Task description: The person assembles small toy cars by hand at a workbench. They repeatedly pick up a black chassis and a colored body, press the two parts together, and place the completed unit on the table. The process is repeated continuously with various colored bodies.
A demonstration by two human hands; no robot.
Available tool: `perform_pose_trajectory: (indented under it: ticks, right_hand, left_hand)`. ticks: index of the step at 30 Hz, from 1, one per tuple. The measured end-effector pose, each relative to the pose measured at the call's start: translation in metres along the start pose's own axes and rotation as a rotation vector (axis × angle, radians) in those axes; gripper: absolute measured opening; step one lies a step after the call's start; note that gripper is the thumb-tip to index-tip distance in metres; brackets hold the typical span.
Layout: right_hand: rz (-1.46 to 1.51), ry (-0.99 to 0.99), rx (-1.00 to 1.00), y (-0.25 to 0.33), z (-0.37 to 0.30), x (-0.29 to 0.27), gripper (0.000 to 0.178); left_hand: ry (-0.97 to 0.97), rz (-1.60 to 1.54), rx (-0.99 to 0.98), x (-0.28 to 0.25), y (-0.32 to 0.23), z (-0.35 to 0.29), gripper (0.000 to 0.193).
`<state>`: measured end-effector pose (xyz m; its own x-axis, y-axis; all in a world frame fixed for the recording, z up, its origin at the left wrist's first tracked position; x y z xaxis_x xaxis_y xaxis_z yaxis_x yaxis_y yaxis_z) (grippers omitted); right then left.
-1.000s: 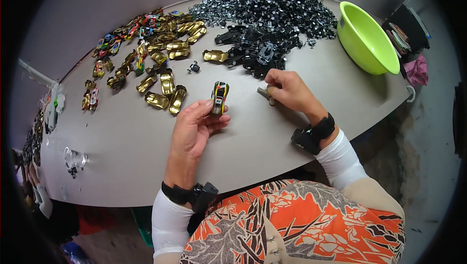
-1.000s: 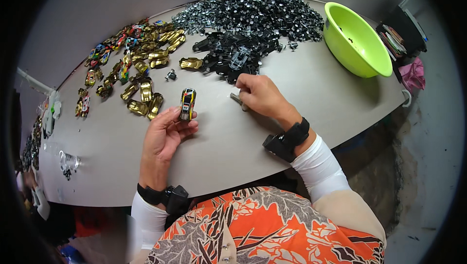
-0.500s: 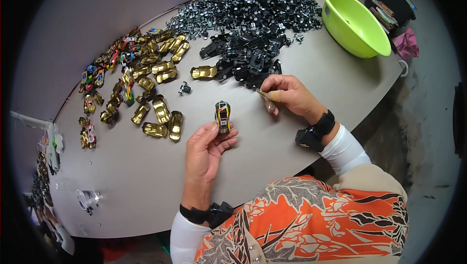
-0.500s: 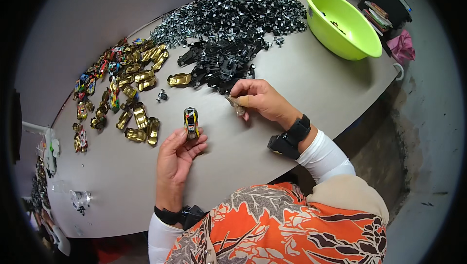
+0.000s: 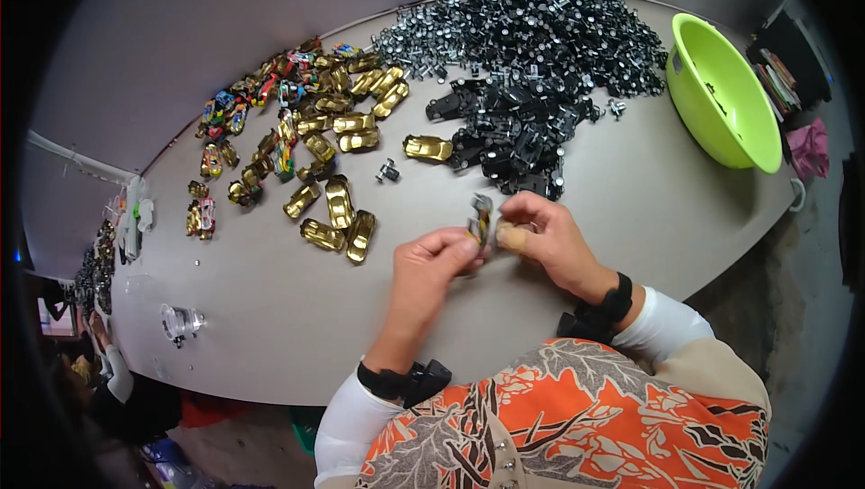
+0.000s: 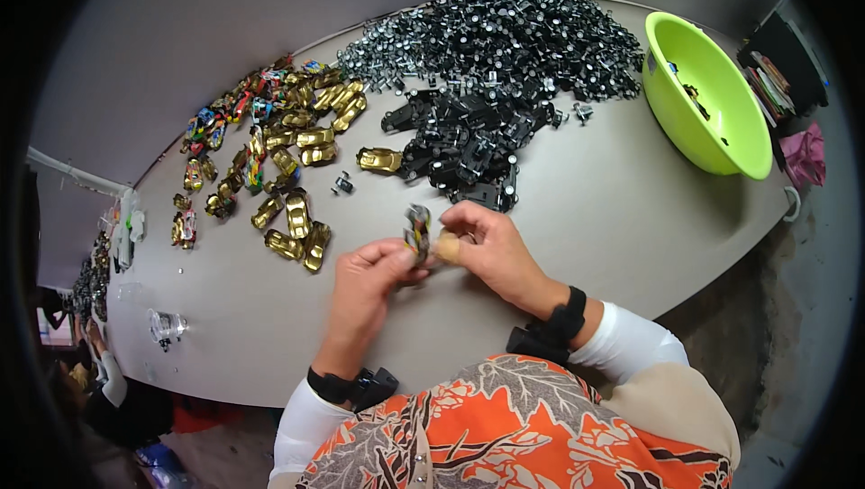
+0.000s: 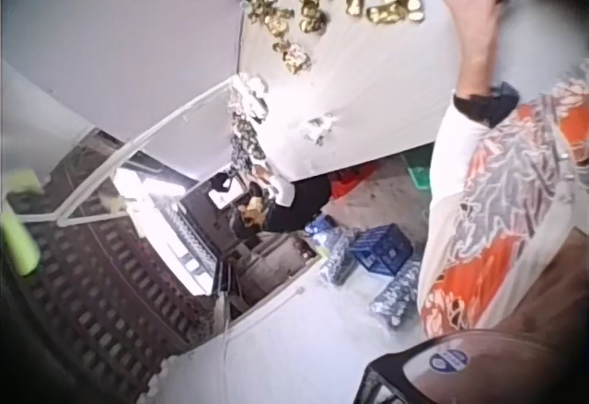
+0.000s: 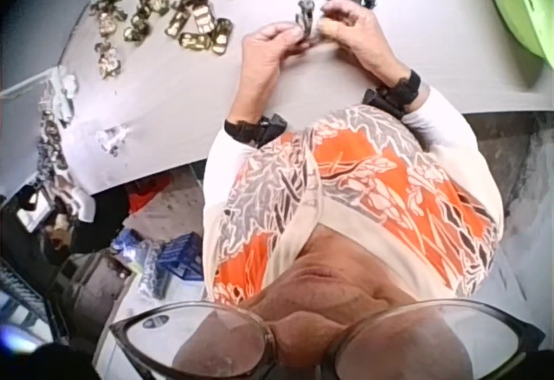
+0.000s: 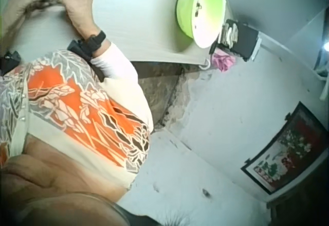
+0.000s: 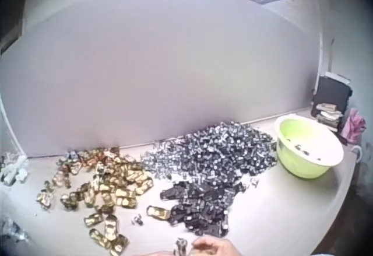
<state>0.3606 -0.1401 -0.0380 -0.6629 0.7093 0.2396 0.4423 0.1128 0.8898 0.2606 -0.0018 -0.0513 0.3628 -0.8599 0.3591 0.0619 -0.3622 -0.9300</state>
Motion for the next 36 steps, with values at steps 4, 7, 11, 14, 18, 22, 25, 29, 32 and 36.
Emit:
perform_pose_trajectory:
  ticks: [4, 7, 11, 14, 18, 22, 25, 29, 32, 36]
  right_hand:
    - [-0.076, 0.007, -0.147, -0.003, -0.001, -0.008, 0.023]
    - [-0.053, -0.014, -0.139, -0.002, -0.005, -0.010, 0.023]
    - [-0.104, -0.139, -0.253, 0.005, -0.009, -0.021, 0.022]
    - [0.017, -0.215, -0.261, 0.016, -0.014, -0.043, 0.018]
    - [0.043, -0.252, -0.319, 0.027, -0.020, -0.055, 0.019]
    - [-0.015, -0.270, -0.311, 0.023, -0.014, -0.054, 0.019]
    - [-0.016, -0.262, -0.335, 0.024, -0.013, -0.052, 0.019]
    - [-0.062, -0.129, -0.349, 0.022, -0.010, -0.043, 0.019]
    - [-0.094, 0.004, -0.367, 0.020, -0.006, -0.022, 0.019]
    - [-0.113, 0.229, -0.200, 0.009, -0.002, 0.018, 0.021]
  left_hand:
    - [0.088, 0.440, 0.262, 0.028, -0.009, -0.001, 0.008]
    - [0.127, 0.569, 0.348, 0.036, -0.011, 0.003, 0.011]
    - [0.398, 0.647, 0.300, 0.048, -0.021, 0.009, 0.010]
    - [0.195, 0.861, 0.412, 0.039, -0.037, 0.041, 0.009]
    - [0.257, 1.119, 0.826, 0.080, -0.042, 0.090, 0.013]
    - [0.241, 1.457, 0.795, 0.089, -0.027, 0.103, 0.020]
    - [0.168, 1.284, 0.817, 0.073, -0.031, 0.097, 0.021]
    - [0.134, 1.027, 0.661, 0.038, -0.055, 0.056, 0.019]
    - [0.257, 0.913, 0.381, 0.020, -0.049, 0.024, 0.024]
    - [0.081, 0.359, 0.312, 0.002, -0.039, -0.001, 0.037]
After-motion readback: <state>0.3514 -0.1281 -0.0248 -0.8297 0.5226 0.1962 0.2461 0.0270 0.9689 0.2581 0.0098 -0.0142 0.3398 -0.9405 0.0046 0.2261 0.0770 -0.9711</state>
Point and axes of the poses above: each hand's wrist, its own z-axis towards the middle knuckle, its own x-axis out of the palm, y = z × x, the point moved 3 cm from there along z, towards the middle knuckle, and after that the axes turned 12 degrees about x, right-handed, at the moved point
